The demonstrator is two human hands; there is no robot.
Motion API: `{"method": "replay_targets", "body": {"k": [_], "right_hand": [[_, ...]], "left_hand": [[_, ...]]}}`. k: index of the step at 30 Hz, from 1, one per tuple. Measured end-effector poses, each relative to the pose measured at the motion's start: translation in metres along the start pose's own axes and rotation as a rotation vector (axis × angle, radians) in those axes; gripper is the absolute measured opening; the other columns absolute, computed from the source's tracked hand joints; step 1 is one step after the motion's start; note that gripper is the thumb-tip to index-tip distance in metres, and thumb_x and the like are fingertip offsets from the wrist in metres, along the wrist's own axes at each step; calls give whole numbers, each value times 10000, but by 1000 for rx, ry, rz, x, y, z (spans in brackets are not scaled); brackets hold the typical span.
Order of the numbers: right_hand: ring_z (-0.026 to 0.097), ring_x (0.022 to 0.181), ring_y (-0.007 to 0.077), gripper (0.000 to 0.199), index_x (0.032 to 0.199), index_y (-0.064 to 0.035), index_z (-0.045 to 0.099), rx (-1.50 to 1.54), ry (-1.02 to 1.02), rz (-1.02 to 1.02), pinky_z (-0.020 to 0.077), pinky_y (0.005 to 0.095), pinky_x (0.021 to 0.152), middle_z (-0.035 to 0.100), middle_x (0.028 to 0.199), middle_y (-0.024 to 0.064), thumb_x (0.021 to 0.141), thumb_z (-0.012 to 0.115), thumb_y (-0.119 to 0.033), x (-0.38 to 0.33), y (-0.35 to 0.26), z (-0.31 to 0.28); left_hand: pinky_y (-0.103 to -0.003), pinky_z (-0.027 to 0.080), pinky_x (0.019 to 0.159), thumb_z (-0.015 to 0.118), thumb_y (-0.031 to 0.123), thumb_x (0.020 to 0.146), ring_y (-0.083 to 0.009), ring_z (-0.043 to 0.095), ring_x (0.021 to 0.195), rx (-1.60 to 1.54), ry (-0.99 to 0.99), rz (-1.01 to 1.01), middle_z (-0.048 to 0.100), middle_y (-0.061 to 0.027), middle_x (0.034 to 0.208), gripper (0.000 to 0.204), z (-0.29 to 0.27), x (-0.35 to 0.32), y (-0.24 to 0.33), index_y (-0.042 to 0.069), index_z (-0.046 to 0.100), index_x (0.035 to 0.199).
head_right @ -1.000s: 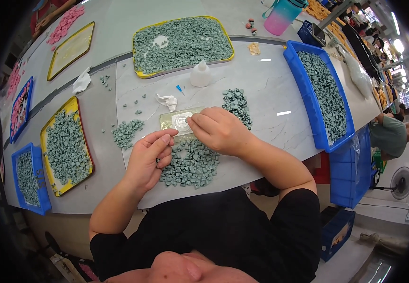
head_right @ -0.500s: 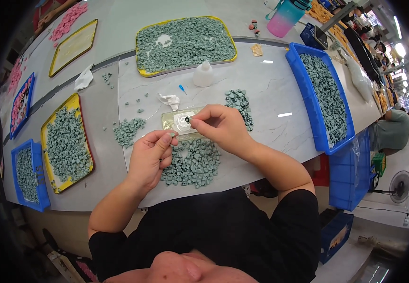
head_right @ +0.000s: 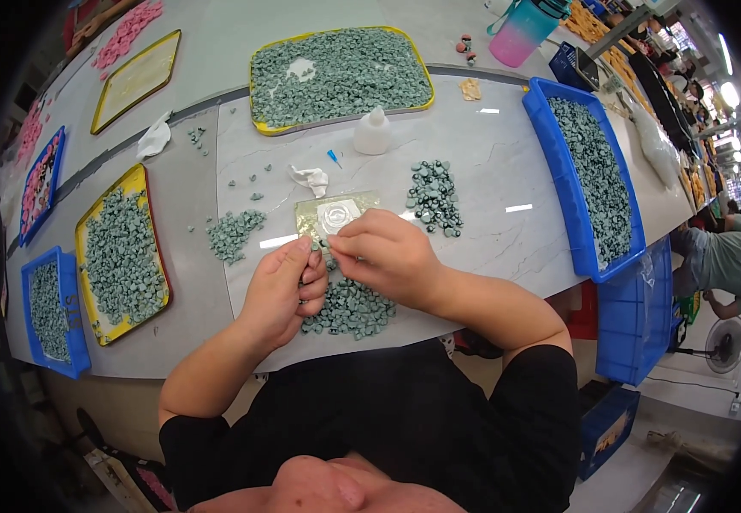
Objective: Pick small green plastic components and place them onto a specific base for assembly.
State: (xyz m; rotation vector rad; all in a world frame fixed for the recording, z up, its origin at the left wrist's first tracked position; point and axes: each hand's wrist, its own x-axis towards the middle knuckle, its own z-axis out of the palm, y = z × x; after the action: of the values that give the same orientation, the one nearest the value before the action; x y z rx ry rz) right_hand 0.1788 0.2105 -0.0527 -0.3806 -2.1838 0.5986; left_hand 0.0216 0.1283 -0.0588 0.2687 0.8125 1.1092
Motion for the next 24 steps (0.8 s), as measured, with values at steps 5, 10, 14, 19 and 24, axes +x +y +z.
{"method": "replay_targets", "body": {"k": [5,10,14,19,24], "right_hand": [[567,610,216,234,826,20,613,-106,-25,-128,439,291,506,607,785,106,610,700,41,2,-2,0],[563,613,221,255,841,32,609,-162,-51,-196,435,297,503,605,797,115,604,705,33,-2,-1,3],[559,611,224,271,858,38,605,-185,-14,-228,439,296,509,603,804,130,604,700,39,-4,-5,10],[568,624,224,295,883,34,616,-77,17,-143,454,291,531,605,818,130,600,689,76,-2,-8,12],[588,654,206,278,884,28,633,9,25,-32,469,266,554,613,827,113,620,674,104,0,-10,12]], "left_hand": [[-188,225,399,404,262,954,-55,294,506,4,12,8,376,20,663,257,3,-2,-1,77,425,777],[-192,228,404,412,252,953,-54,291,509,2,21,25,379,23,662,235,4,-2,-6,77,439,799],[-193,236,415,424,279,949,-32,287,496,74,43,152,354,45,628,242,6,-5,-13,71,444,827],[-180,251,426,435,271,946,-23,296,505,146,57,261,362,49,615,238,4,-8,-12,66,441,827],[-171,285,453,458,254,939,-11,345,536,275,78,343,414,43,632,227,0,-9,-13,55,475,831]]}}
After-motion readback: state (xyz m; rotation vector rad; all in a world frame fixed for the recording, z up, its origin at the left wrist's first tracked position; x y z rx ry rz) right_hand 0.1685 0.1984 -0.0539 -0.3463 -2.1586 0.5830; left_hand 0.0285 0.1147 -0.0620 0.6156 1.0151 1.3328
